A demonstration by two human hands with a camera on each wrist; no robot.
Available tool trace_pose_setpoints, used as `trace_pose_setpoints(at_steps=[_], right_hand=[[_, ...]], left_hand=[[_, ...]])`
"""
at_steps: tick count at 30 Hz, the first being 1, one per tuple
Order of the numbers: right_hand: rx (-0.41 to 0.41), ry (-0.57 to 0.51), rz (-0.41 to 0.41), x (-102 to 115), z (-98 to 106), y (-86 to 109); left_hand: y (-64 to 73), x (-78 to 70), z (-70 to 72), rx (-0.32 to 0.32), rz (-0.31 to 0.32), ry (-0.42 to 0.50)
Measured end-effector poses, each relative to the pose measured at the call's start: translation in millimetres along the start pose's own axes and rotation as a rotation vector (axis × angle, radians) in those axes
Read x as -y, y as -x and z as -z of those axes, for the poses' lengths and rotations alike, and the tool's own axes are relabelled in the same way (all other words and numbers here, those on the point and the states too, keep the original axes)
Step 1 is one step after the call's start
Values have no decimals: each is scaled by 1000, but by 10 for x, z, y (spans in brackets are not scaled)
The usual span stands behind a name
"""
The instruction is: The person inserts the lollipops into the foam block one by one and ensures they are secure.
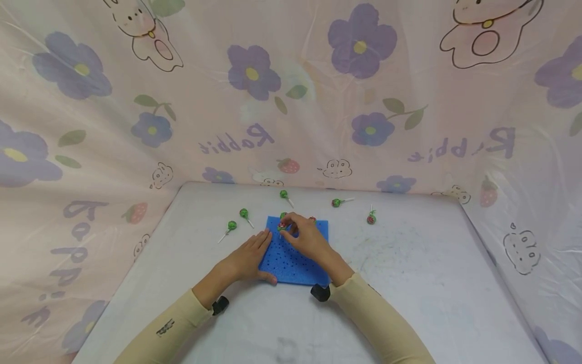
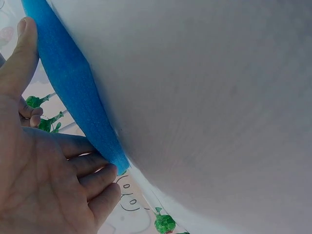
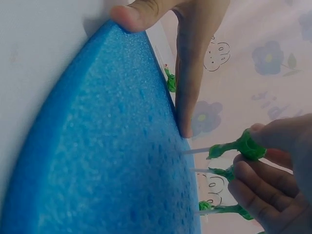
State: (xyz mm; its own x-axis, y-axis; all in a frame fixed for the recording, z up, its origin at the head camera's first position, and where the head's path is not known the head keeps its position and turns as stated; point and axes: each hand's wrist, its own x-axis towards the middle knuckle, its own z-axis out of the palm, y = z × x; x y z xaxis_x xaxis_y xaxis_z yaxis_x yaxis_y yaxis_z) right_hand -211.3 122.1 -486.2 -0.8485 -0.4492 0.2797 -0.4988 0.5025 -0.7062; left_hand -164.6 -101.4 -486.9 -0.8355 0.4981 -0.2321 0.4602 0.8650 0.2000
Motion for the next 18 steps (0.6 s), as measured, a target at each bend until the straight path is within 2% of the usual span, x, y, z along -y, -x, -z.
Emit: trace_pose_setpoints(at_steps=[18], right_hand=[[10,18,8,-49,-64,3]], left_hand=[[4,-2,10,0,-2,5]])
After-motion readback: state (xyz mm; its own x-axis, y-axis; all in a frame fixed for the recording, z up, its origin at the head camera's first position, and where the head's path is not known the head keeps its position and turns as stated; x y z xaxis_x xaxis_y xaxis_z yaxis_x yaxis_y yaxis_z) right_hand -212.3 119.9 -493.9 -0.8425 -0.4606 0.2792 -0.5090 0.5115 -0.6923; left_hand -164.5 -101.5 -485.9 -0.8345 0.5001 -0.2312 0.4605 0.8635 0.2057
